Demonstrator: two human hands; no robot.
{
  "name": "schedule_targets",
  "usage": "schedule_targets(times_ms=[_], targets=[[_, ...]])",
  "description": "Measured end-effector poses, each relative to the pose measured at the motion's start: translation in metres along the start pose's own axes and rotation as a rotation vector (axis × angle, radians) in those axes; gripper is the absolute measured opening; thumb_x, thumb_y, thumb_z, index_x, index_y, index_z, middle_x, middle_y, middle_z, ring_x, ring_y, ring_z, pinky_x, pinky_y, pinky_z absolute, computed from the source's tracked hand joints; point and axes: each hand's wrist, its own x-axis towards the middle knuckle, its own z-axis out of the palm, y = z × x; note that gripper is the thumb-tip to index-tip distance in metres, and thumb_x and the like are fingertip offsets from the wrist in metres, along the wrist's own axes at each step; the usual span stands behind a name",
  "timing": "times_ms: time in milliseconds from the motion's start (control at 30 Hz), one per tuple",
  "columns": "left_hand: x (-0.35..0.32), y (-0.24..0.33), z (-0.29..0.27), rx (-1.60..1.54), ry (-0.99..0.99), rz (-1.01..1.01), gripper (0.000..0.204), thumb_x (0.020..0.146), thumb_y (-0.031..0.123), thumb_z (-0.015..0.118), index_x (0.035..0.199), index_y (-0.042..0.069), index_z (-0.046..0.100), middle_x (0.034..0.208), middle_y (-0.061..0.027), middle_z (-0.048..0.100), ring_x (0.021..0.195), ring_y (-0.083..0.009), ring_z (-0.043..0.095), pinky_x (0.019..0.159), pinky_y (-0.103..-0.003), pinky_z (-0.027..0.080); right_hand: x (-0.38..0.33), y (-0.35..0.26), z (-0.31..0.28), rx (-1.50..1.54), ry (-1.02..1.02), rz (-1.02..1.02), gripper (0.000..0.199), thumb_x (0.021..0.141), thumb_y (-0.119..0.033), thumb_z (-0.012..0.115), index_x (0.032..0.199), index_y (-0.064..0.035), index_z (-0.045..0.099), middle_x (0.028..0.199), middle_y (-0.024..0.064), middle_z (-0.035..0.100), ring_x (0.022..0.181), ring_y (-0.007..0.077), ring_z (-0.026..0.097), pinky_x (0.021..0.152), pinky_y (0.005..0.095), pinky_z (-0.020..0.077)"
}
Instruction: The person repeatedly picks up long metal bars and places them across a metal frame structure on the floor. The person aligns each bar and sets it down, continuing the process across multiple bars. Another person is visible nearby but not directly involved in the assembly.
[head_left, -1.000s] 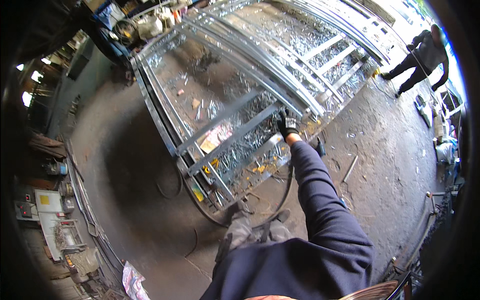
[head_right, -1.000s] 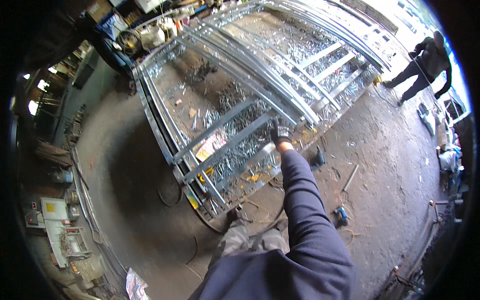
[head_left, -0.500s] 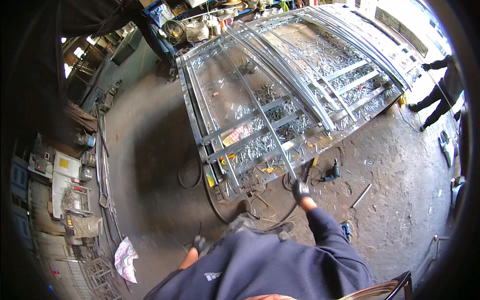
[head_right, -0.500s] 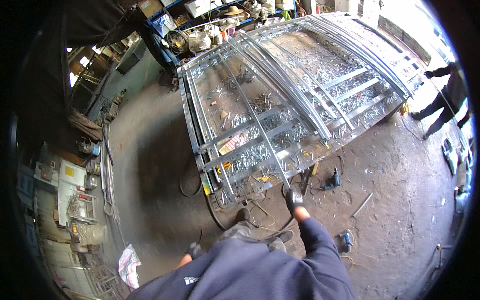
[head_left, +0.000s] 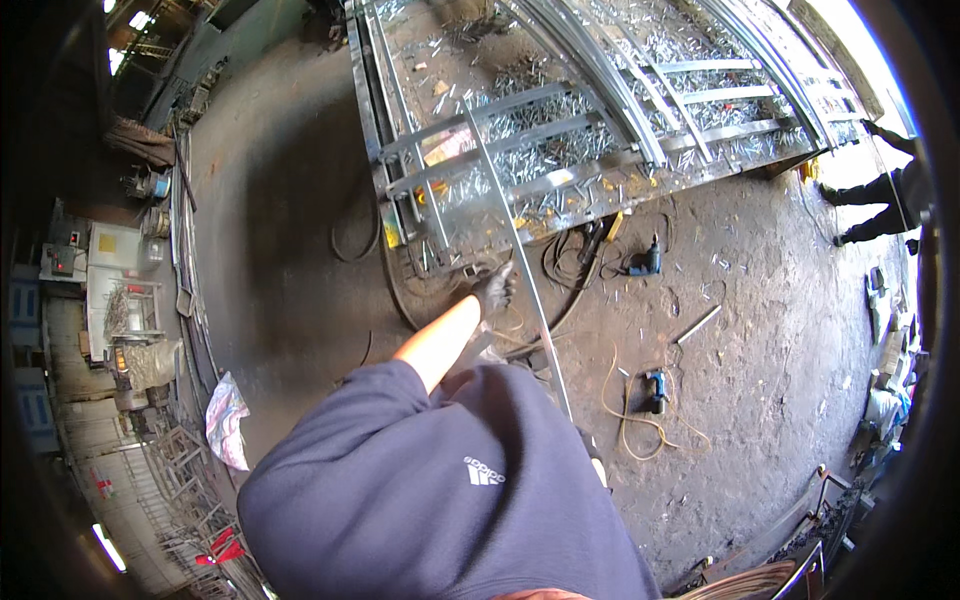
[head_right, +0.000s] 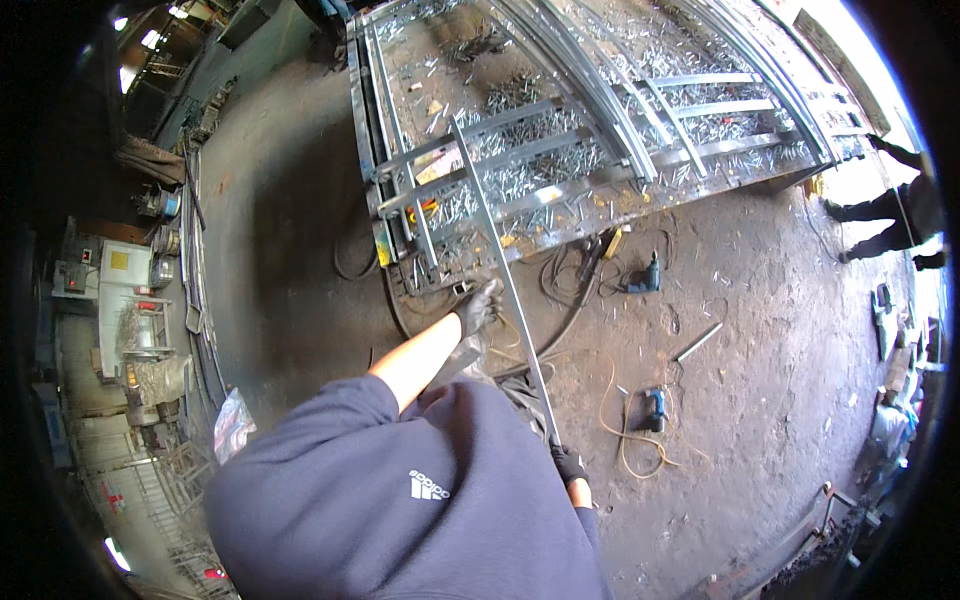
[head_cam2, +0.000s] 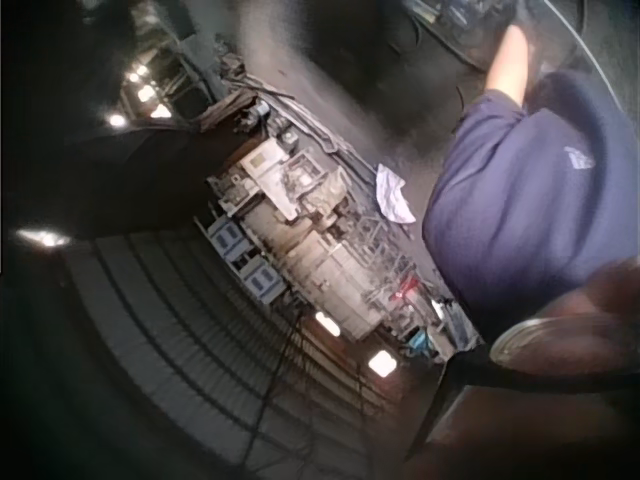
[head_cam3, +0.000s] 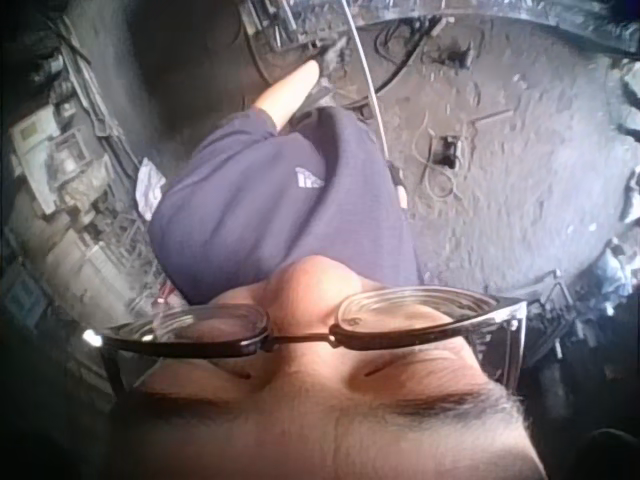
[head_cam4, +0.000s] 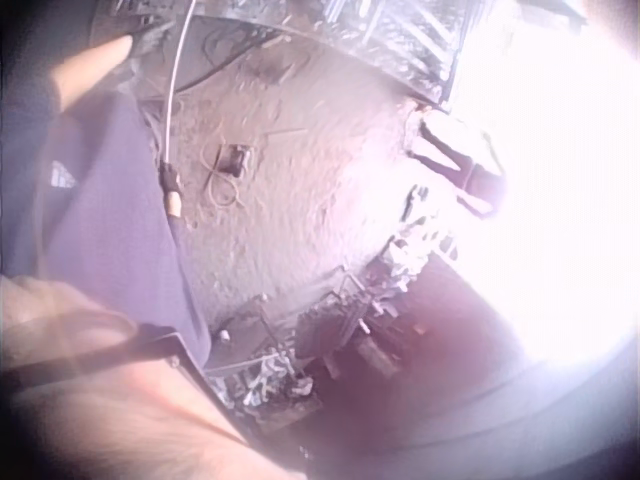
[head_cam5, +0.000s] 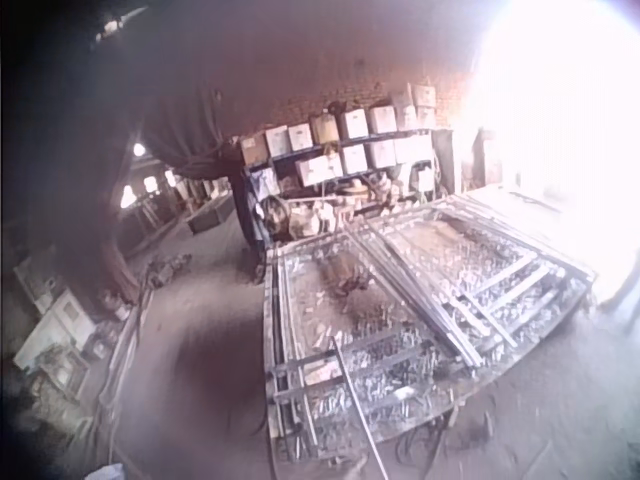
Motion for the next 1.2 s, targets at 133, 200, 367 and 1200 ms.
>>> schedule_targets(times_ms=[133, 200, 367, 1200], targets=[[0.003, 0.032, 0.014, -0.265, -0.072, 0.043, 0.056, 0.085, 0.065, 0.060, 0.112, 0.016, 0.056, 0.095, -0.0089, 0.064, 0.079, -0.0241, 0.065, 0.073, -0.040, 0.055, -0.023, 0.105, 0.044, -0.172, 0.100, 0.037, 0.050, 0.090, -0.045, 0.060, 0.119, -0.0055, 0.066, 0.101, 0.0165, 0.072, 0.087, 0.0248, 0.069, 0.077, 0.0410, 0.0522], [0.014, 0.057, 0.008, -0.373, -0.096, 0.045, 0.055, 0.085, 0.062, 0.062, 0.106, 0.012, 0.056, 0.096, -0.0145, 0.065, 0.085, -0.0324, 0.067, 0.071, -0.049, 0.057, -0.069, 0.150, 0.050, -0.058, 0.102, 0.106, 0.045, 0.090, -0.036, 0.059, 0.122, -0.0049, 0.065, 0.110, 0.0204, 0.069, 0.100, 0.0304, 0.069, 0.083, 0.0424, 0.0516], [0.058, 0.093, -0.017, -0.449, -0.085, 0.087, 0.043, 0.093, 0.054, 0.054, 0.094, 0.011, 0.056, 0.074, -0.0120, 0.062, 0.067, -0.0327, 0.065, 0.066, -0.051, 0.056, -0.170, 0.171, 0.044, -0.036, 0.114, 0.346, 0.047, 0.090, -0.045, 0.062, 0.109, -0.0034, 0.070, 0.098, 0.0180, 0.072, 0.091, 0.0275, 0.068, 0.080, 0.0417, 0.0509], [0.080, 0.093, -0.055, -0.361, 0.042, 0.044, 0.020, 0.097, 0.028, 0.052, 0.092, 0.010, 0.059, 0.081, -0.0090, 0.064, 0.077, -0.0279, 0.065, 0.073, -0.046, 0.055, -0.193, 0.046, 0.061, -0.081, 0.289, 0.439, 0.068, 0.080, -0.069, 0.061, 0.086, -0.0029, 0.073, 0.076, 0.0179, 0.068, 0.075, 0.0290, 0.065, 0.068, 0.0432, 0.0486]])
